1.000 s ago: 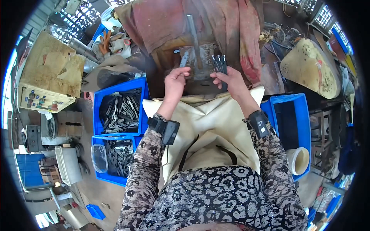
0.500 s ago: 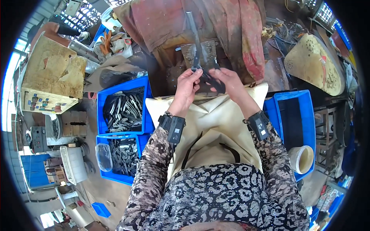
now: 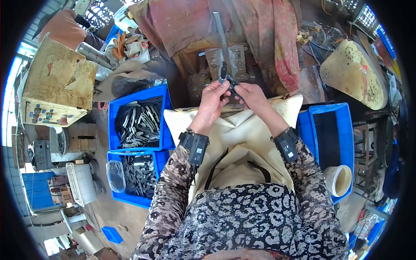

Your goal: The person picks up a metal piece from a blue bin, holds it against a grinding wheel, and then places it into a different blue bin, repeating this process with several pieces.

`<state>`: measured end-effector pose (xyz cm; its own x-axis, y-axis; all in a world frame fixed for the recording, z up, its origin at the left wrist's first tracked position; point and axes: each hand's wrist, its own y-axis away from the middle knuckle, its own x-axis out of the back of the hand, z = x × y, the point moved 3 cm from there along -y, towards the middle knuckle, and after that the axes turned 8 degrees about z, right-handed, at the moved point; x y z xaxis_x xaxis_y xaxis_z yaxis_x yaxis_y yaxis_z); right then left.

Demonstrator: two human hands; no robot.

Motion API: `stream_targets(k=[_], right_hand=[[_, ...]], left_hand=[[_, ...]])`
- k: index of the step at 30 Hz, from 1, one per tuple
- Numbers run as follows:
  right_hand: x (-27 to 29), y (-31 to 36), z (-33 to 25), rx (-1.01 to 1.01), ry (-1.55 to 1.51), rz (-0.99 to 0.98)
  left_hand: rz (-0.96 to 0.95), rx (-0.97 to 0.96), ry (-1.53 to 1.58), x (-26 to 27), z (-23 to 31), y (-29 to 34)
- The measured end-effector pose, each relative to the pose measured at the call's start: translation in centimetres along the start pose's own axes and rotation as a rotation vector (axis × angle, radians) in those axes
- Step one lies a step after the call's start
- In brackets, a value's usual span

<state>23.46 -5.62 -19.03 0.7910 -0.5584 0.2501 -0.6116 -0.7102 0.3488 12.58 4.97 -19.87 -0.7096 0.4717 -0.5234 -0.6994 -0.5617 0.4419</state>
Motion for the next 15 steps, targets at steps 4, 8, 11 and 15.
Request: stream_targets(k=[4, 8, 11, 15], right_hand=[[0.5, 0.3, -0.2, 0.0, -0.102, -0.059], [0.4, 0.7, -0.4, -0.006, -0.247, -0.17], [0.0, 1.3, -0.9, -0.002, -0.301, -0.246], [0.7, 1.3, -2.2, 0.006, -0.327, -0.273]], left_hand=[[-0.12, -0.01, -0.067, -0.1, 1.2, 0.1], [-0.158, -0.046, -0.163, 0.1, 1.8, 0.0], [-0.185, -0.039, -0.235, 0.0, 2.3, -0.3], [-0.079, -0.101, -0.317, 0.3, 3.8, -0.8]])
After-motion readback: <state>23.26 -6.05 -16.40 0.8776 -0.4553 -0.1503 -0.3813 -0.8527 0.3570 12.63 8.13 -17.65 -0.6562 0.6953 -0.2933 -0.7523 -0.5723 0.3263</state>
